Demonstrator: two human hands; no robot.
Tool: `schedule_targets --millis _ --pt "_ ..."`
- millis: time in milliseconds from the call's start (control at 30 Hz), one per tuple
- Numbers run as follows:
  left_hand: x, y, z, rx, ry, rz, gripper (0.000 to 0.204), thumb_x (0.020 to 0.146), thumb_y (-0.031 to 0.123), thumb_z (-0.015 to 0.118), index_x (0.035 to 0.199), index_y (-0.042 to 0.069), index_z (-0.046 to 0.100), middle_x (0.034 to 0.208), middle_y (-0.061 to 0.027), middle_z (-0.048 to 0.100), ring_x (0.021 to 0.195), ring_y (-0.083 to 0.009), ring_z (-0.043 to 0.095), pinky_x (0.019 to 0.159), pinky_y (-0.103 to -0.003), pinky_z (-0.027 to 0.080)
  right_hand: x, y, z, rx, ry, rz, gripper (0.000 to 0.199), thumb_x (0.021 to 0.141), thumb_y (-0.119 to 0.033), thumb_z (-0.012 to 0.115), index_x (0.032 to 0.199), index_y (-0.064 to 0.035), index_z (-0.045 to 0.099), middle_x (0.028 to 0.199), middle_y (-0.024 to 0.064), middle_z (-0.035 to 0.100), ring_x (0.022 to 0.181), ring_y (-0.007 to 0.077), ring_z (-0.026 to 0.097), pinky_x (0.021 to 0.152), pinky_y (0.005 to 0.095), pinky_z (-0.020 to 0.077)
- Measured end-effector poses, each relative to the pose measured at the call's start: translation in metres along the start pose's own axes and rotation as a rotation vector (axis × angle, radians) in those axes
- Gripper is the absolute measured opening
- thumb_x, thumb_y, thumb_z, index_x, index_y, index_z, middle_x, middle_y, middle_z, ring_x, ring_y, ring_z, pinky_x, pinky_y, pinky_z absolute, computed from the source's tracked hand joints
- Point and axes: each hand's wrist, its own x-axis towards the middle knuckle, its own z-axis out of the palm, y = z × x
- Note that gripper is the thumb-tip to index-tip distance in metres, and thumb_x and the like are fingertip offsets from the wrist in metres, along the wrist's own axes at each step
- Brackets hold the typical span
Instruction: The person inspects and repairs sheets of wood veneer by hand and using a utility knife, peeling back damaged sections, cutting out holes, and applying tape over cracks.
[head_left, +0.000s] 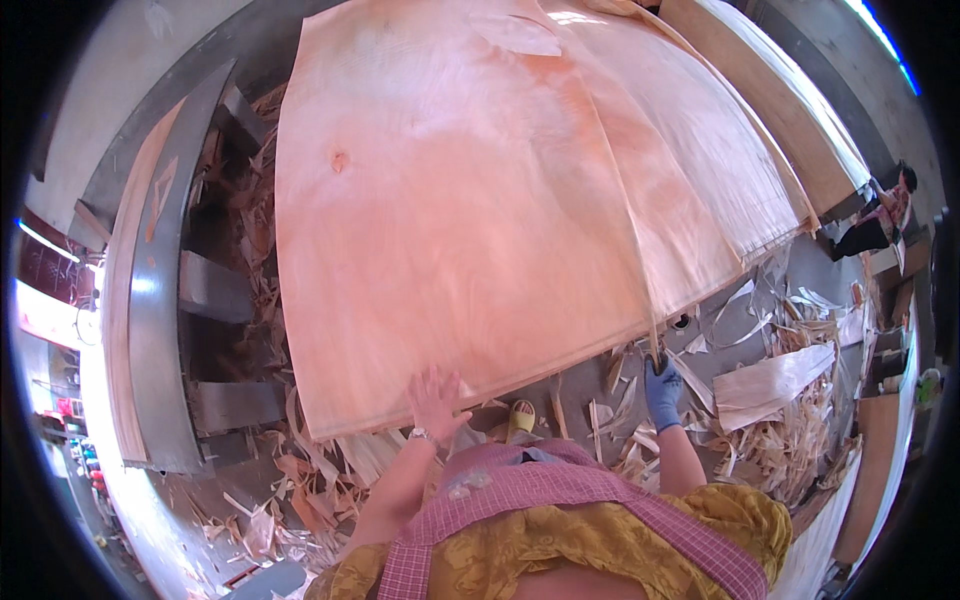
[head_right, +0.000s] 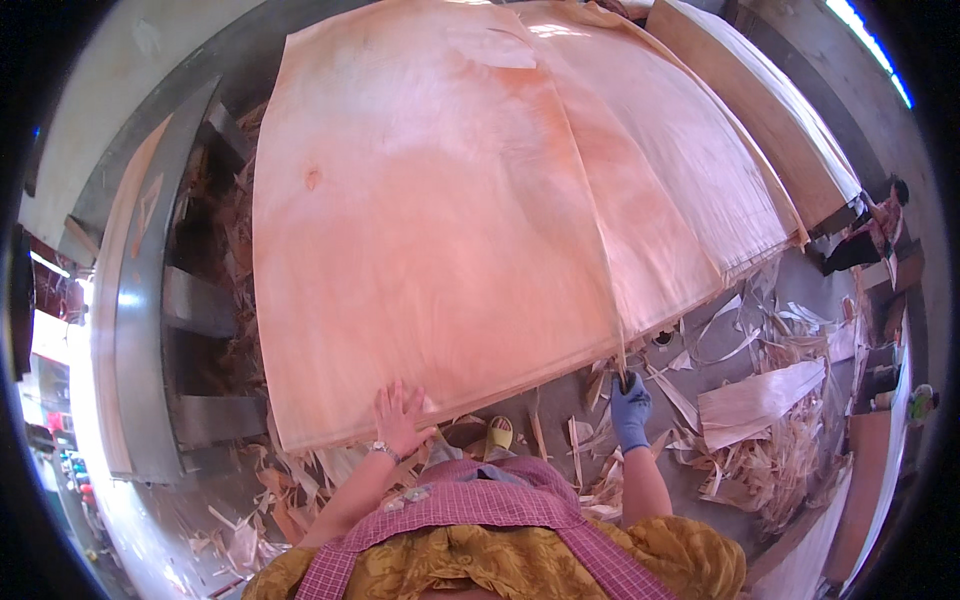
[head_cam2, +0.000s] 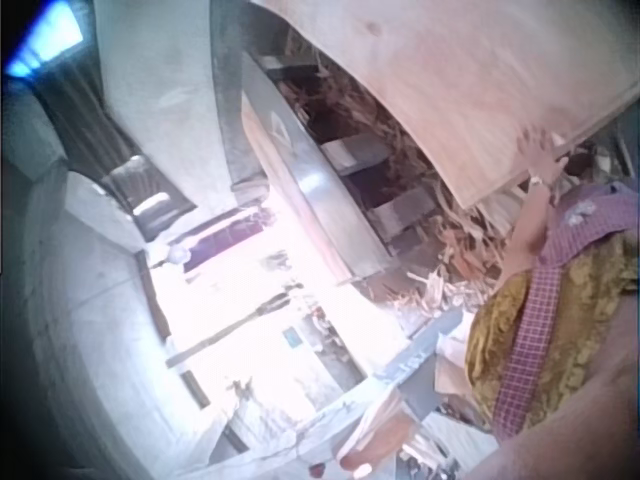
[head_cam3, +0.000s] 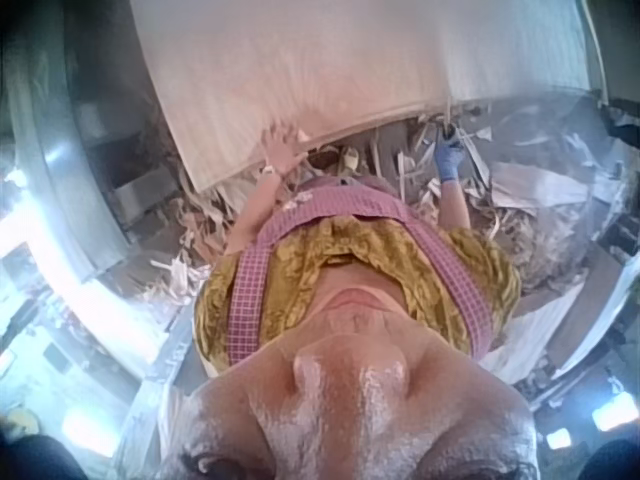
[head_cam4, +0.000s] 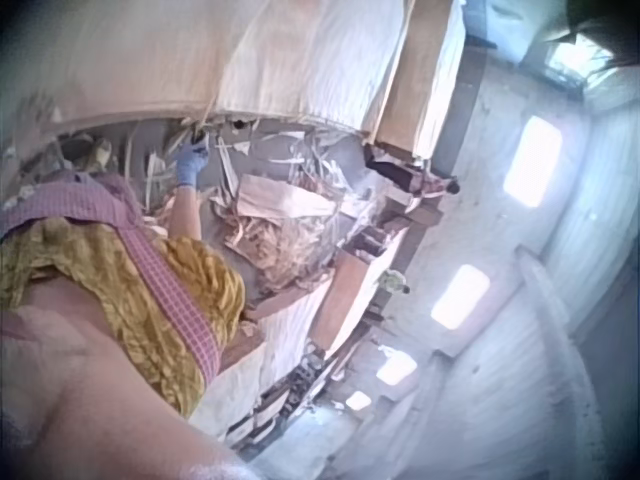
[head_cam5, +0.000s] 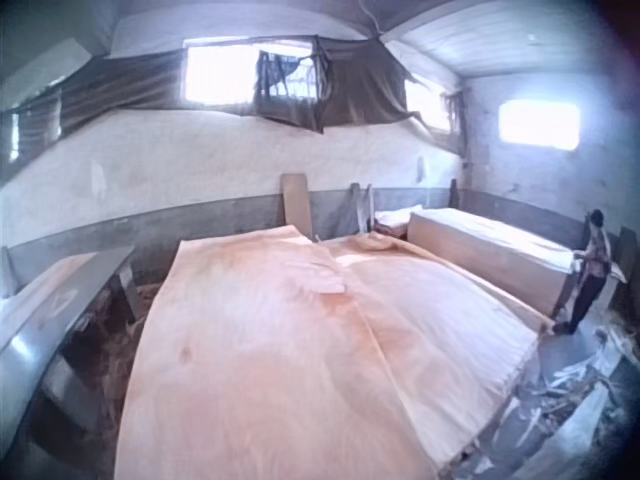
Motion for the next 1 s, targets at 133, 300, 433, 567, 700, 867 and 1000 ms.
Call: schedule_targets --millis 133,300,433,567,700,867,1000 --pt "0.003 -0.001 -0.003 0.027 -0.062 0.001 0.098 0.074 0.062 0.072 0.155 0.035 0.024 0.163 -0.0152 0.007 0.147 -0.0481 0.006 0.114 -0.067 0.014 0.000 0.031 -0.028 -0.057 0.022 -0.018 0.031 0.091 -0.040 0.063 0.094 -0.0086 0.063 0.087 0.0165 0.069 0.079 0.0402 0.066 0.067 0.0484 0.0505" --pt "0.003 0.001 -0.003 0.048 -0.089 0.011 0.096 0.076 0.063 0.069 0.156 0.035 0.022 0.163 -0.0161 0.008 0.147 -0.0486 0.006 0.114 -0.066 0.014 0.020 0.080 -0.048 -0.161 0.088 -0.021 0.032 0.092 -0.044 0.062 0.093 -0.0117 0.062 0.084 0.0165 0.068 0.077 0.0401 0.066 0.065 0.0491 0.0495" --pt "0.006 0.001 -0.004 0.052 -0.109 0.018 0.096 0.077 0.064 0.067 0.156 0.033 0.022 0.163 -0.0176 0.009 0.147 -0.0497 0.005 0.114 -0.066 0.013 0.038 0.128 -0.070 -0.222 0.147 -0.027 0.031 0.092 -0.042 0.062 0.088 -0.0118 0.059 0.081 0.0170 0.067 0.076 0.0413 0.064 0.063 0.0498 0.0485" --pt "0.010 0.001 -0.005 0.040 -0.147 0.051 0.093 0.079 0.062 0.065 0.156 0.032 0.023 0.162 -0.0203 0.011 0.147 -0.0496 0.005 0.117 -0.062 0.010 0.056 0.184 -0.108 -0.348 0.225 -0.031 0.027 0.091 -0.039 0.064 0.084 -0.0127 0.059 0.080 0.0175 0.065 0.075 0.0418 0.063 0.061 0.0505 0.0482" --pt "0.020 -0.009 0.007 0.073 -0.128 0.176 0.093 0.080 0.061 0.064 0.156 0.027 0.023 0.160 -0.0244 0.013 0.147 -0.0469 0.007 0.119 -0.057 0.009 0.065 0.217 -0.150 -0.397 0.271 -0.015 0.028 0.090 -0.040 0.064 0.086 -0.0122 0.061 0.081 0.0175 0.066 0.077 0.0406 0.064 0.062 0.0485 0.0497" --pt "0.015 -0.018 0.013 0.072 -0.092 0.190 0.093 0.081 0.061 0.064 0.156 0.024 0.024 0.158 -0.0277 0.015 0.148 -0.0425 0.009 0.119 -0.055 0.010 0.044 0.223 -0.201 -0.391 0.352 0.068 0.028 0.088 -0.042 0.067 0.094 -0.0156 0.064 0.084 0.0166 0.068 0.079 0.0409 0.065 0.067 0.0496 0.0507" --pt "0.017 -0.023 0.020 0.039 -0.032 0.257 0.090 0.082 0.062 0.063 0.155 0.024 0.026 0.158 -0.0276 0.015 0.147 -0.0425 0.014 0.119 -0.055 0.013 0.002 0.249 -0.252 -0.332 0.478 0.065 0.033 0.091 -0.043 0.063 0.099 -0.0112 0.066 0.090 0.0173 0.069 0.082 0.0406 0.066 0.070 0.0480 0.0517"
